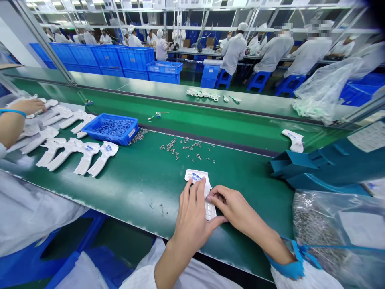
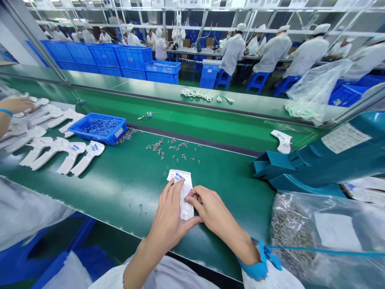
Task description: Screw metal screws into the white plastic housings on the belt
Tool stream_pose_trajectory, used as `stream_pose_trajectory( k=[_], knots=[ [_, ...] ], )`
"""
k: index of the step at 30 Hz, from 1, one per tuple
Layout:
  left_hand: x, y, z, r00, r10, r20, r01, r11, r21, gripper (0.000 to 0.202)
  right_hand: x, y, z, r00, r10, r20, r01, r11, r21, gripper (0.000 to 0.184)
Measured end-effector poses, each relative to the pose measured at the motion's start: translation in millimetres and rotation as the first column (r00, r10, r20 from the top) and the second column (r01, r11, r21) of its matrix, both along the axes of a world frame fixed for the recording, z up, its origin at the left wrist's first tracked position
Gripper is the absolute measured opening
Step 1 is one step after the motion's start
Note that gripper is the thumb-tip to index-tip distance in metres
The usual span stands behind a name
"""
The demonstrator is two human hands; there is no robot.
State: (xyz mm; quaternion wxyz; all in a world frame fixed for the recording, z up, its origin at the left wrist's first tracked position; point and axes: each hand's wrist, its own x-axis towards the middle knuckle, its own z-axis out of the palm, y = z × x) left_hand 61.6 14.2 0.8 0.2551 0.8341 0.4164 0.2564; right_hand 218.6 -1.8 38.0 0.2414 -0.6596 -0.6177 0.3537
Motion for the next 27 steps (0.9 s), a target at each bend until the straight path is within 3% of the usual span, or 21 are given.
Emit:
stream_pose_trajectory(
  k=[5, 13, 27],
  knots=[
    [0.5, 0.6, -0.1, 1.000, -0.003, -0.010, 0.003, 1.000, -0.005, 0.103, -1.4, -0.3, -5.3, 0.990, -0.084, -0.110, 0.082, 0.996, -0.023, 0.012],
    [-2.2, 3.3, -0.5, 0.998, -0.055, 0.033, 0.055, 0.998, -0.017, 0.095, 5.7, 1.7, -13.3, 0.919, -0.260, -0.297, 0.217, 0.961, -0.171, 0.037],
    [-3.0, 3.8, 2.8, 0.996, -0.050, 0.072, 0.056, 0.996, -0.075, 0.095, 1.7, 4.1, -10.9, 0.964, -0.183, -0.192, 0.160, 0.978, -0.131, 0.037]
  ],
)
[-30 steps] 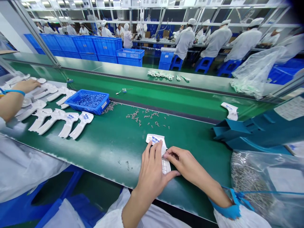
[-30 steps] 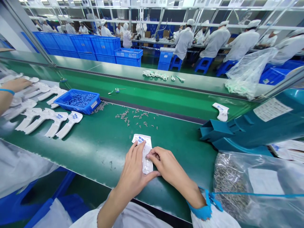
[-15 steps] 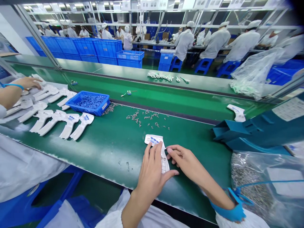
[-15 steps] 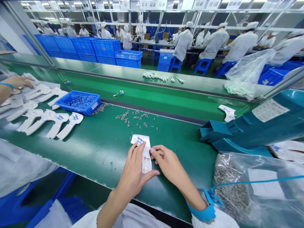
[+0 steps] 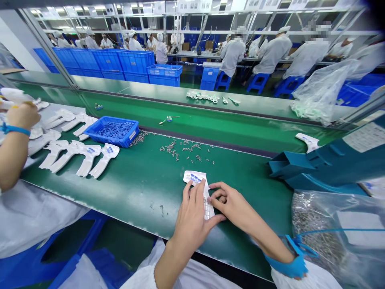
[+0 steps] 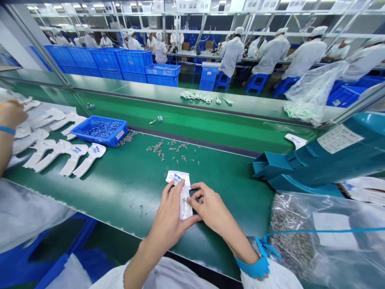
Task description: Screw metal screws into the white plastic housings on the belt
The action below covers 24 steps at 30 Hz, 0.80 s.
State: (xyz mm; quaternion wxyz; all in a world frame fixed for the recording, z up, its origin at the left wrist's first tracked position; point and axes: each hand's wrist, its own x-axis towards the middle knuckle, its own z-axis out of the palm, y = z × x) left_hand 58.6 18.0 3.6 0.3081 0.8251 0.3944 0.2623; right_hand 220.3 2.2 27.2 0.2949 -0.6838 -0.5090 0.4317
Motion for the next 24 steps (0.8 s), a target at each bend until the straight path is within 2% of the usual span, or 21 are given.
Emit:
stream_pose_trajectory(
  k=[5, 8, 10, 13, 15, 17, 19, 21, 24],
  knots=[
    [11.2, -3.1, 0.2, 0.996, 0.087, -0.032, -0.087, 0.996, -0.001, 0.093, 2.7, 1.6, 7.0, 0.998, 0.008, -0.067, -0.011, 0.999, -0.043, 0.039],
    [17.7, -3.6, 5.5, 0.982, 0.165, -0.093, -0.166, 0.986, 0.002, 0.100, 13.1, 2.4, 13.3, 0.978, -0.082, -0.190, 0.081, 0.997, -0.013, 0.045],
    [16.3, -1.6, 10.0, 0.976, 0.185, -0.118, -0.185, 0.983, 0.015, 0.097, 23.8, 3.8, 19.2, 0.914, -0.169, -0.370, 0.177, 0.984, -0.014, 0.049],
    [4.5, 4.3, 14.7, 0.979, 0.167, -0.120, -0.165, 0.986, 0.023, 0.084, 41.8, 7.7, 27.1, 0.743, -0.237, -0.626, 0.248, 0.966, -0.071, 0.051],
    [-6.1, 7.8, 15.8, 0.981, 0.151, -0.125, -0.150, 0.989, 0.014, 0.078, 52.1, 10.5, 29.3, 0.654, -0.243, -0.717, 0.251, 0.963, -0.099, 0.055],
    [-15.9, 8.5, 15.5, 0.983, 0.131, -0.131, -0.127, 0.991, 0.034, 0.077, 59.0, 12.5, 28.7, 0.600, -0.241, -0.762, 0.252, 0.962, -0.106, 0.059],
    [-23.2, 5.1, 14.1, 0.985, 0.096, -0.143, -0.083, 0.992, 0.094, 0.075, 62.5, 13.1, 26.2, 0.599, -0.231, -0.767, 0.256, 0.963, -0.089, 0.062],
    [-27.9, -1.2, 11.7, 0.982, 0.092, -0.163, -0.066, 0.986, 0.155, 0.072, 63.9, 12.7, 23.1, 0.641, -0.210, -0.738, 0.253, 0.966, -0.055, 0.066],
    [-31.9, -10.0, 8.6, 0.969, 0.182, -0.166, -0.156, 0.975, 0.162, 0.067, 65.0, 11.9, 19.9, 0.673, -0.187, -0.715, 0.252, 0.968, -0.016, 0.072]
  ],
)
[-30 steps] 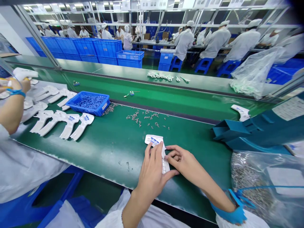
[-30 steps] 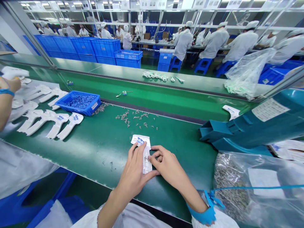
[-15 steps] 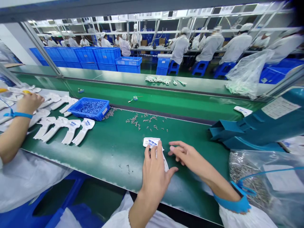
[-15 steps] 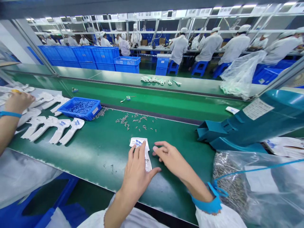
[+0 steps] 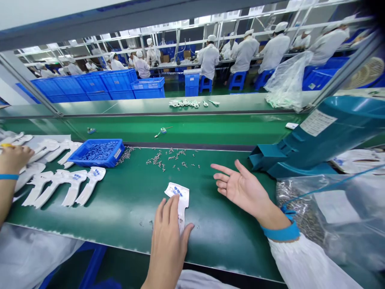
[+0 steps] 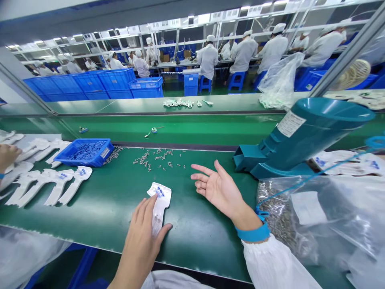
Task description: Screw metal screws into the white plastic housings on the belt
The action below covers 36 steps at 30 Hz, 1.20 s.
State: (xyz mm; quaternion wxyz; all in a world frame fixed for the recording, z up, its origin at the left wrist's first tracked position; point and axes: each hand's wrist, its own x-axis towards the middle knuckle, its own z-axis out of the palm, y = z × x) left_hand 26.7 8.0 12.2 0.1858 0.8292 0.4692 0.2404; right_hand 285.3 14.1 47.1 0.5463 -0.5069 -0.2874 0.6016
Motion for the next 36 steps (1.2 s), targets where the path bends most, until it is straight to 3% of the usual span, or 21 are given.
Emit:
stream_pose_trajectory(
  k=[3, 6, 9, 13, 15, 17, 18, 20, 22, 25, 27, 30, 36],
  knots=[
    [-3.9, -0.2, 3.4, 0.996, 0.059, 0.065, -0.051, 0.992, -0.118, 0.061, 1.5, 0.3, -0.5, 0.999, -0.014, -0.039, 0.014, 1.000, 0.001, 0.073],
    [-9.6, 8.5, 17.0, 0.963, 0.142, 0.230, -0.054, 0.935, -0.351, 0.058, 2.1, 0.7, 0.2, 0.997, -0.040, -0.060, 0.040, 0.999, 0.004, 0.073],
    [-16.1, 18.9, 35.3, 0.834, 0.300, 0.463, 0.015, 0.827, -0.563, 0.063, 2.3, -0.8, -0.1, 0.998, -0.062, 0.007, 0.062, 0.998, 0.014, 0.076],
    [-20.7, 28.2, 51.6, 0.666, 0.424, 0.614, 0.208, 0.685, -0.699, 0.067, 10.9, 1.5, -7.4, 0.994, -0.058, 0.089, 0.056, 0.998, 0.031, 0.075],
    [-19.0, 31.7, 54.0, 0.590, 0.461, 0.663, 0.314, 0.626, -0.714, 0.067, 19.0, 10.4, -14.9, 0.966, -0.079, 0.246, 0.074, 0.997, 0.026, 0.064],
    [-14.8, 36.0, 54.7, 0.525, 0.480, 0.703, 0.398, 0.591, -0.702, 0.068, 23.8, 25.3, -23.6, 0.829, -0.116, 0.548, 0.103, 0.993, 0.055, 0.045],
    [-12.3, 38.8, 55.3, 0.500, 0.482, 0.720, 0.423, 0.589, -0.689, 0.069, 23.1, 34.1, -27.8, 0.709, -0.129, 0.693, 0.088, 0.992, 0.094, 0.038],
    [-7.6, 46.1, 58.4, 0.467, 0.470, 0.749, 0.447, 0.606, -0.658, 0.069, 14.0, 51.7, -35.2, 0.476, -0.132, 0.870, -0.071, 0.980, 0.187, 0.037],
    [-5.0, 55.0, 64.7, 0.446, 0.446, 0.776, 0.441, 0.645, -0.624, 0.068, -3.1, 66.0, -41.1, 0.320, -0.143, 0.937, -0.279, 0.931, 0.237, 0.044],
    [-6.5, 67.9, 77.7, 0.434, 0.383, 0.816, 0.434, 0.704, -0.562, 0.071, -27.8, 77.4, -48.0, 0.134, -0.164, 0.977, -0.382, 0.901, 0.204, 0.042],
    [-9.4, 74.4, 85.2, 0.427, 0.336, 0.839, 0.428, 0.742, -0.515, 0.078, -34.2, 79.4, -51.7, 0.067, -0.178, 0.982, -0.393, 0.900, 0.190, 0.034],
    [-11.7, 81.0, 90.8, 0.435, 0.283, 0.855, 0.413, 0.781, -0.469, 0.083, -29.9, 79.0, -54.9, 0.032, -0.221, 0.975, -0.393, 0.894, 0.216, 0.034],
    [-1.4, 83.3, 92.5, 0.440, 0.246, 0.864, 0.449, 0.773, -0.449, 0.086, -26.1, 75.2, -51.9, -0.005, -0.213, 0.977, -0.430, 0.883, 0.191, 0.034]
  ],
)
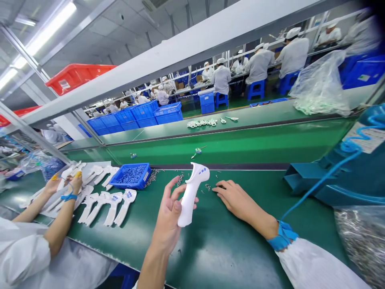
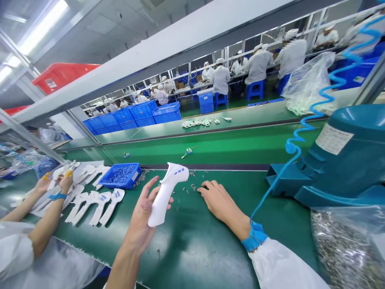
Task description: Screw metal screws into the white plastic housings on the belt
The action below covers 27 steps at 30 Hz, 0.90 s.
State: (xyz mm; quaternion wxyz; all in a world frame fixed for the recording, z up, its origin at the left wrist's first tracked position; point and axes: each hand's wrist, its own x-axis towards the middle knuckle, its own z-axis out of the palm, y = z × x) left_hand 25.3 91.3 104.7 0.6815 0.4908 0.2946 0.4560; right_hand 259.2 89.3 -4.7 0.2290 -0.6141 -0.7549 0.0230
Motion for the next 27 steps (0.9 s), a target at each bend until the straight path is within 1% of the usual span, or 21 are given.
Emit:
stream_pose_trajectory(
  k=[2, 3, 4, 5, 6, 7, 9, 10, 11, 12, 13, 15, 18, 20, 23, 27],
  knots=[
    [4.0, -2.4, -1.5, 1.000, -0.013, -0.008, 0.013, 1.000, -0.005, 0.087, -3.0, -2.5, 4.4, 0.999, -0.011, -0.050, 0.011, 1.000, 0.002, 0.033],
    [5.6, -3.5, -3.4, 1.000, -0.012, -0.012, 0.012, 1.000, -0.003, 0.087, -4.3, -4.4, 7.8, 0.994, -0.020, -0.111, 0.021, 1.000, 0.009, 0.031],
    [7.0, -4.4, -6.0, 1.000, -0.005, -0.016, 0.005, 1.000, 0.006, 0.087, -5.4, -6.9, 12.3, 0.979, -0.034, -0.202, 0.037, 0.999, 0.008, 0.030],
    [8.3, -4.9, -9.3, 1.000, 0.008, -0.020, -0.007, 1.000, 0.022, 0.087, -6.4, -9.8, 17.8, 0.947, -0.052, -0.318, 0.051, 0.999, -0.011, 0.029],
    [9.7, -5.1, -13.1, 0.999, 0.024, -0.024, -0.023, 0.999, 0.045, 0.086, -7.5, -13.1, 24.3, 0.890, -0.067, -0.451, 0.049, 0.998, -0.050, 0.029],
    [11.3, -5.0, -17.1, 0.999, 0.040, -0.030, -0.038, 0.997, 0.072, 0.085, -8.9, -16.8, 31.6, 0.809, -0.078, -0.582, 0.022, 0.994, -0.104, 0.030],
    [15.4, -4.6, -24.2, 0.996, 0.073, -0.051, -0.066, 0.990, 0.125, 0.084, -13.8, -24.4, 47.1, 0.617, -0.090, -0.782, -0.106, 0.975, -0.196, 0.035],
    [17.9, -4.6, -26.9, 0.995, 0.085, -0.059, -0.075, 0.987, 0.145, 0.084, -17.5, -28.1, 54.6, 0.535, -0.082, -0.841, -0.183, 0.960, -0.210, 0.038],
    [20.5, -4.8, -28.9, 0.994, 0.092, -0.066, -0.081, 0.984, 0.157, 0.083, -22.0, -31.5, 61.2, 0.473, -0.065, -0.879, -0.248, 0.947, -0.203, 0.041],
    [23.2, -5.5, -30.1, 0.993, 0.096, -0.073, -0.083, 0.983, 0.163, 0.083, -26.9, -34.6, 66.9, 0.433, -0.045, -0.900, -0.293, 0.937, -0.188, 0.043],
    [25.8, -6.5, -30.7, 0.992, 0.095, -0.080, -0.081, 0.983, 0.163, 0.083, -31.9, -37.2, 71.3, 0.411, -0.031, -0.911, -0.318, 0.932, -0.175, 0.045],
    [30.4, -9.4, -30.8, 0.992, 0.087, -0.093, -0.071, 0.985, 0.159, 0.084, -40.8, -41.0, 76.4, 0.394, -0.028, -0.919, -0.319, 0.933, -0.165, 0.046],
    [34.9, -14.3, -30.4, 0.990, 0.085, -0.111, -0.068, 0.986, 0.149, 0.086, -47.8, -43.2, 76.7, 0.412, -0.076, -0.908, -0.252, 0.948, -0.194, 0.044],
    [36.2, -16.5, -30.7, 0.989, 0.084, -0.119, -0.066, 0.987, 0.148, 0.086, -48.2, -43.4, 74.7, 0.424, -0.091, -0.901, -0.234, 0.950, -0.206, 0.043],
    [36.5, -17.3, -31.6, 0.987, 0.081, -0.136, -0.061, 0.987, 0.151, 0.083, -45.9, -44.3, 74.2, 0.419, -0.082, -0.904, -0.280, 0.936, -0.214, 0.039],
    [34.9, -14.6, -32.9, 0.988, 0.089, -0.130, -0.070, 0.987, 0.146, 0.076, -38.8, -46.5, 80.0, 0.420, -0.061, -0.906, -0.372, 0.898, -0.233, 0.036]
  ],
)
